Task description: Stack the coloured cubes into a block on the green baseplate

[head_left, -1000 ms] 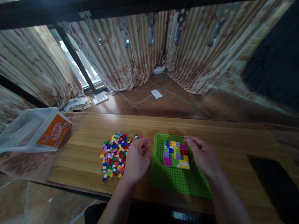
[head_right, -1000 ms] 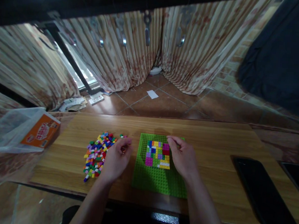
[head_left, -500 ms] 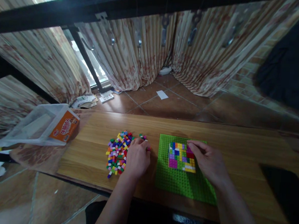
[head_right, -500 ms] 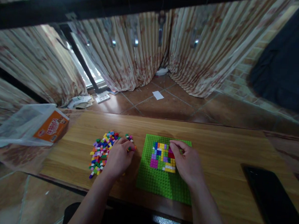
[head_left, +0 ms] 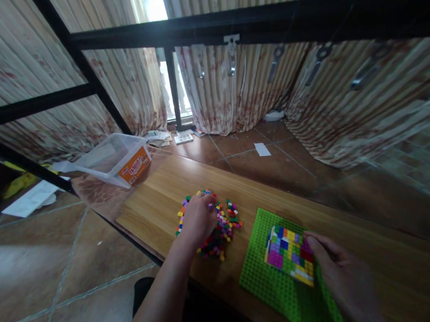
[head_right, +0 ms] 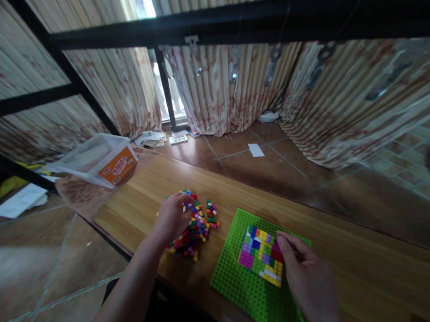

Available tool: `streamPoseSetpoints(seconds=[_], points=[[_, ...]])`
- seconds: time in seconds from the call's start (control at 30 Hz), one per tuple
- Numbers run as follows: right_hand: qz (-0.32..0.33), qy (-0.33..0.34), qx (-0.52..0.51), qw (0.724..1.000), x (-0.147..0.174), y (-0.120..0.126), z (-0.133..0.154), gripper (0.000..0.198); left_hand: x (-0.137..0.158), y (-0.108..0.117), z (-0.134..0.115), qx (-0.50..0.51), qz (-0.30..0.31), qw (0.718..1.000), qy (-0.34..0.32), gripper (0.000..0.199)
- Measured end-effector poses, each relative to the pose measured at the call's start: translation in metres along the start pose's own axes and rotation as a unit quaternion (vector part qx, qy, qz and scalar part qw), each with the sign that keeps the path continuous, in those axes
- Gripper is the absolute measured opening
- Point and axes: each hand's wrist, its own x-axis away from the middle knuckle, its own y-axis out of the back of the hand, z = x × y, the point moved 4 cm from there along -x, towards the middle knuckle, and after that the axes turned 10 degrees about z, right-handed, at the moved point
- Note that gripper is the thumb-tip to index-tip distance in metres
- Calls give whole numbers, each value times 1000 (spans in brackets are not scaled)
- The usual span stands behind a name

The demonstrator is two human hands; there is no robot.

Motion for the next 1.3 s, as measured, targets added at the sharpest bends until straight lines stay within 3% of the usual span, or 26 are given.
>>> streamPoseSetpoints(seconds=[0.2, 0.37, 0.5, 0.67, 0.73, 0.8, 0.87, 0.93, 1.07, 1.3], points=[[3, -7, 7, 1000, -3, 0, -1, 41, -4, 17, 32, -75, 28, 991, 109, 21], [-9, 18, -8, 1000, -3, 0, 0, 40, -7, 15, 37, -80, 48, 987, 133, 19], [-52, 38, -41, 997, 0, 2, 2, 36, -8, 14, 24, 8, 30, 998, 61, 15], [-172, 154, -112, 966, 16, 6, 19, 27, 4, -5, -22, 184, 42, 974, -128, 13], [-130, 197, -120, 964, 23, -1, 30, 21, 13, -17, -44, 225, 61, 951, -204, 14], [-47, 234, -114, 964, 29, -11, 42, 17, 22, -29, -61, 257, 81, 932, -244, 15], [31, 265, -106, 958, 35, -21, 52, 16, 28, -39, -71, 284, 94, 919, -256, 14], [67, 277, -96, 954, 39, -28, 55, 15, 30, -47, -75, 320, 105, 907, -253, 14], [72, 276, -84, 955, 37, -30, 51, 13, 32, -55, -80, 374, 120, 887, -243, 25], [69, 270, -65, 958, 34, -23, 47, 10, 36, -56, -90, 365, 111, 888, -257, 33]])
